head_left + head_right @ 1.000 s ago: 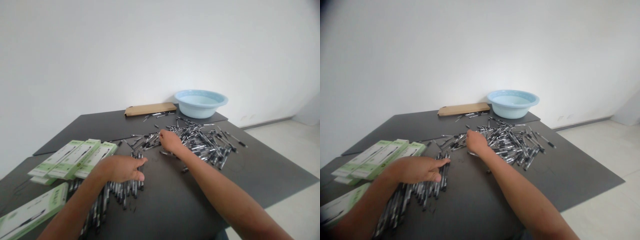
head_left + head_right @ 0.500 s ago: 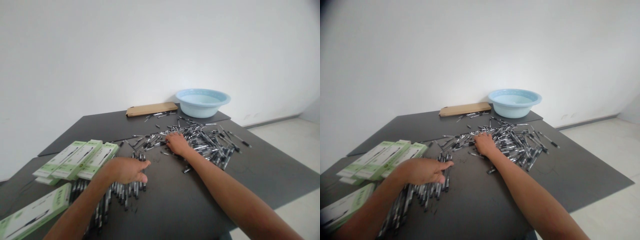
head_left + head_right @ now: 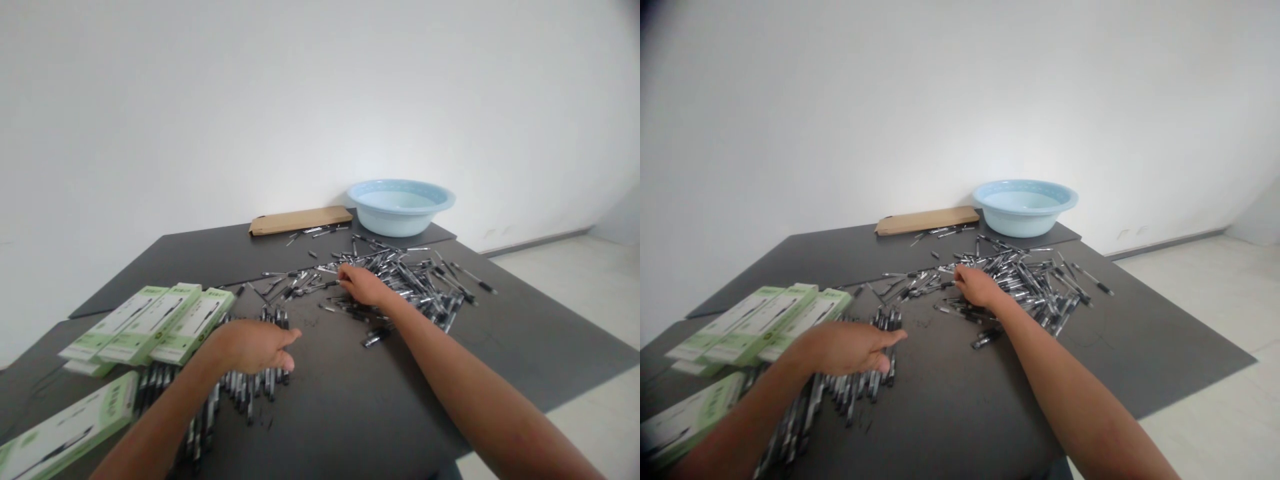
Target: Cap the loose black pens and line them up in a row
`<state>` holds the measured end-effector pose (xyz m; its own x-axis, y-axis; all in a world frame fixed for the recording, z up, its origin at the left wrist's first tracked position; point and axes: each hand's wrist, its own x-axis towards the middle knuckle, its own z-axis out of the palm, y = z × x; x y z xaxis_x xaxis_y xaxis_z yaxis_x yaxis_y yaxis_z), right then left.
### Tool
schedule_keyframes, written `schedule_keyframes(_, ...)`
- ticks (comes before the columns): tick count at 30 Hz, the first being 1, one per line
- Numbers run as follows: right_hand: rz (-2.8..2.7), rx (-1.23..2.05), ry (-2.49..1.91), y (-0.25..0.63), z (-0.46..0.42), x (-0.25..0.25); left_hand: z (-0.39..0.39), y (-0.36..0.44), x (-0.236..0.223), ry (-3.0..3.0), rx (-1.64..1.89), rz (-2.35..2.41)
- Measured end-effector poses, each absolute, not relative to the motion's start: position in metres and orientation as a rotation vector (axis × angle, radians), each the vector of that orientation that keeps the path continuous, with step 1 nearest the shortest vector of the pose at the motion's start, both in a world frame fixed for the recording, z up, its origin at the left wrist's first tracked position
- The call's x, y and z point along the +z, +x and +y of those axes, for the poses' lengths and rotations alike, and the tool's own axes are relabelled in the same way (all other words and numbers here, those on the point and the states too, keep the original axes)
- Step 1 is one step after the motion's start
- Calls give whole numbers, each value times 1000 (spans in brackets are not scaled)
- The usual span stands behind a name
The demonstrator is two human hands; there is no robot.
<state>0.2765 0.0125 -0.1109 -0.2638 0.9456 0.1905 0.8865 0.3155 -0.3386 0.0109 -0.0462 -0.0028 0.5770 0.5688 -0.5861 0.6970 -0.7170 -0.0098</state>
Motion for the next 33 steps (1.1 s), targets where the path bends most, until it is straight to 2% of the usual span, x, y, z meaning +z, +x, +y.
schedule_keyframes(10, -2124, 278, -1690, 314, 25, -118, -55, 26, 5, 2478, -969, 1038)
schedule_keyframes(21, -1905, 201, -1781, 314, 27, -115, -53, 26, 1, 2431, -972, 1008)
schedule_keyframes(33, -1988, 213, -1638, 322, 24, -109, -57, 34, 2, 2406, -1027, 1027)
